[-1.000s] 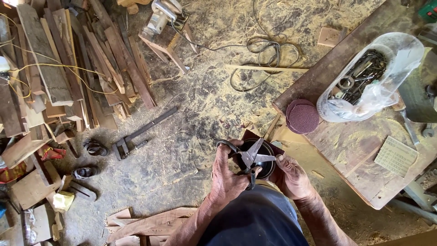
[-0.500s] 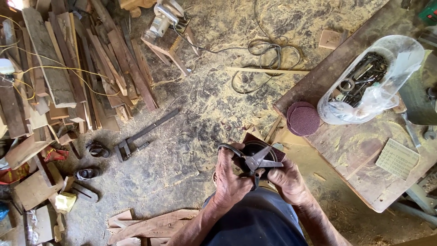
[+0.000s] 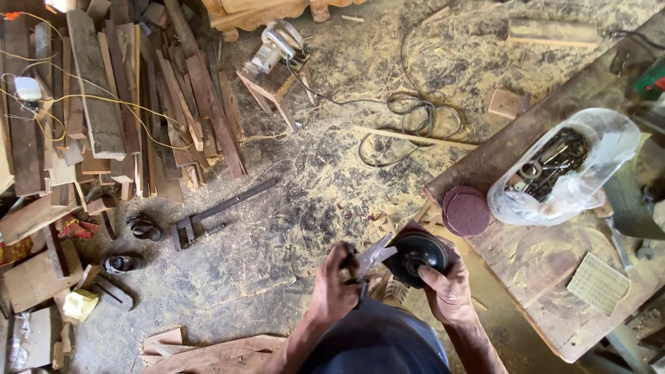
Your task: Using scissors to trim a circular piece of sandpaper to match the size of a sanding pad.
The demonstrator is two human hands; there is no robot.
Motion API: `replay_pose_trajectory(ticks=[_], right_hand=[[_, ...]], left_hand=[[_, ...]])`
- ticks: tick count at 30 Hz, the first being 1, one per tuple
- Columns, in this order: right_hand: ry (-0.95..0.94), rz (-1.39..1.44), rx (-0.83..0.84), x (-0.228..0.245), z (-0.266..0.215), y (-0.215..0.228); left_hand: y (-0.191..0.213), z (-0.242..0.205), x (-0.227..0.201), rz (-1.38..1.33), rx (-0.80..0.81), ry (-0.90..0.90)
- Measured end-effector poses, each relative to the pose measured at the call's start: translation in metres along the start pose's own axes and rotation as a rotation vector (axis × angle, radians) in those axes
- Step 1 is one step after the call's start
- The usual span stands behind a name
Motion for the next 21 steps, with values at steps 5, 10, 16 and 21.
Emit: replay_pose_trajectory(ticks=[5, 10, 16, 21], right_hand=[[0.100, -0.204, -0.180, -0.019, -0.001, 0.074], [0.306, -0.614, -0.197, -0.018, 0.004, 0.125], [0.756, -0.945, 0.089, 0.016, 0.005, 0.105], [1.243, -1.398, 0.394, 0.019, -0.038, 0.058]], left_hand=[[0.010, -0.060, 0.070, -0.047, 0.312, 0.576], [0.022, -0.054, 0.047, -0.138, 0.399, 0.621], [0.028, -0.027, 0.008, -0.092, 0.363, 0.353], [0.016, -0.027, 0.023, 0.121, 0.420, 0.195]])
Point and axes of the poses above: each hand's wrist, its own z-axis towards the middle knuckle, its own y-axis out of the back of the hand, x = y × z, the point moved 9 cm from there along z, towards the middle knuckle, and after that the axes turned 6 degrees about y, right-handed, at the moved point
